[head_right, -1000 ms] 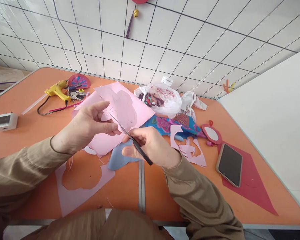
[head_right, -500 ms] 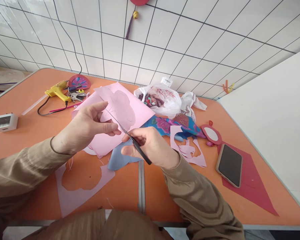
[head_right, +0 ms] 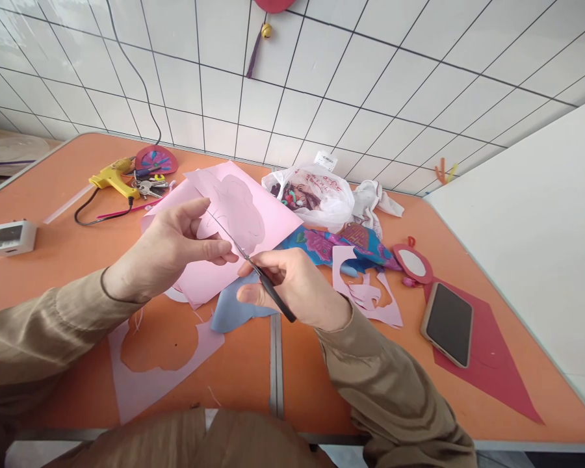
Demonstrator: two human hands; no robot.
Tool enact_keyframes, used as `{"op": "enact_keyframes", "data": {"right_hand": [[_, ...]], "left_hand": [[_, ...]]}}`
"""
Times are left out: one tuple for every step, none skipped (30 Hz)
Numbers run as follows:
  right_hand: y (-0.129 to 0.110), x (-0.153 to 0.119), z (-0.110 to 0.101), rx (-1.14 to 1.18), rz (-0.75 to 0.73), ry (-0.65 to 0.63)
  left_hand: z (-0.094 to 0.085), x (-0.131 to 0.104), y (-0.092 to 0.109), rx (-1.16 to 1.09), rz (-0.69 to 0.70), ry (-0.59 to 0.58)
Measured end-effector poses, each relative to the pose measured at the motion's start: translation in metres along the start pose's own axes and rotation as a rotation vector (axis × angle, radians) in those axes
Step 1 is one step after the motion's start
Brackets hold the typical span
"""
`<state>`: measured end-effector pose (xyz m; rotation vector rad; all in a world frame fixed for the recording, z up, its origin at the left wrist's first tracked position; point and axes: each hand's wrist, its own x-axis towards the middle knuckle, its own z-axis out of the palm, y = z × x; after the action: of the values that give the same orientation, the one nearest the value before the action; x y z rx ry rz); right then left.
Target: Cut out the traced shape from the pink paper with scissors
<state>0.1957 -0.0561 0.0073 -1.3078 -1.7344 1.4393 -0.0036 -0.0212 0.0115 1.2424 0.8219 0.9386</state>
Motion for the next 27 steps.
{"op": "enact_keyframes", "data": {"right_hand": [[0.0,0.0,0.0,-0.001,0.002,-0.001],[0.0,0.0,0.0,-0.002,0.0,0.002],[0.0,0.0,0.0,-0.005,-0.002,0.007],[0.0,0.0,0.0,-0.009,-0.003,0.01],[0.0,-0.001,0.0,-0.014,-0.002,0.01],[0.001,-0.001,0.0,-0.021,0.002,0.008],[0.001,-0.001,0.0,-0.028,0.007,0.006],[0.001,-0.001,0.0,-0.036,0.012,0.006],[0.001,-0.002,0.0,-0.043,0.016,0.009],[0.001,-0.002,0.001,-0.051,0.018,0.015],[0.001,-0.002,0.001,-0.058,0.019,0.021],[0.001,-0.002,0.001,-0.067,0.019,0.024],[0.001,-0.002,0.001,-0.075,0.022,0.026],[0.001,-0.002,0.001,-0.083,0.023,0.025],[0.001,-0.002,0.001,-0.089,0.022,0.027],[0.001,-0.002,0.001,-0.095,0.02,0.031],[0.001,-0.002,0.001,-0.1,0.016,0.036],[0.001,-0.001,0.001,-0.104,0.012,0.042],[0.001,-0.001,0.001,-0.11,0.007,0.046],[0.001,-0.001,0.001,-0.116,0.004,0.049],[0.001,0.0,0.001,-0.121,0.006,0.049],[0.0,0.0,0.001,-0.124,0.009,0.049],[0.0,0.0,0.001,-0.125,0.011,0.052],[0.0,0.0,0.001,-0.126,0.013,0.057],[-0.001,0.0,0.001,-0.124,0.013,0.063],[-0.001,0.0,0.001,-0.12,0.01,0.069],[-0.001,0.0,0.0,-0.114,0.006,0.074]], "left_hand": [[0.0,0.0,0.0,-0.003,-0.003,0.002],[0.001,0.0,0.0,-0.005,-0.005,0.004],[0.001,0.0,0.001,-0.004,-0.006,0.003],[0.0,0.0,0.001,-0.001,-0.008,-0.001],[-0.001,0.001,0.002,0.001,-0.012,-0.008],[-0.002,0.001,0.002,0.002,-0.02,-0.018],[-0.004,0.001,0.003,0.001,-0.03,-0.031],[-0.005,0.002,0.004,0.0,-0.042,-0.041],[-0.007,0.002,0.005,0.002,-0.055,-0.047],[-0.009,0.002,0.006,0.008,-0.068,-0.047],[-0.011,0.002,0.008,0.019,-0.077,-0.043],[-0.012,0.001,0.01,0.035,-0.084,-0.036],[-0.013,0.0,0.012,0.053,-0.086,-0.027],[-0.013,0.0,0.015,0.075,-0.084,-0.021],[-0.014,-0.001,0.019,0.101,-0.086,-0.021],[-0.014,-0.002,0.022,0.124,-0.088,-0.019],[-0.014,-0.003,0.026,0.148,-0.099,-0.021],[-0.014,-0.004,0.028,0.167,-0.12,-0.018],[-0.014,-0.005,0.03,0.168,-0.131,-0.003],[-0.014,-0.005,0.031,0.164,-0.128,0.008],[-0.015,-0.005,0.031,0.157,-0.114,0.021],[-0.015,-0.005,0.03,0.146,-0.095,0.026],[-0.016,-0.004,0.028,0.137,-0.073,0.029],[-0.016,-0.004,0.026,0.131,-0.056,0.034],[-0.016,-0.003,0.024,0.127,-0.041,0.038],[-0.016,-0.003,0.022,0.127,-0.03,0.043],[-0.016,-0.003,0.021,0.133,-0.021,0.048]]}}
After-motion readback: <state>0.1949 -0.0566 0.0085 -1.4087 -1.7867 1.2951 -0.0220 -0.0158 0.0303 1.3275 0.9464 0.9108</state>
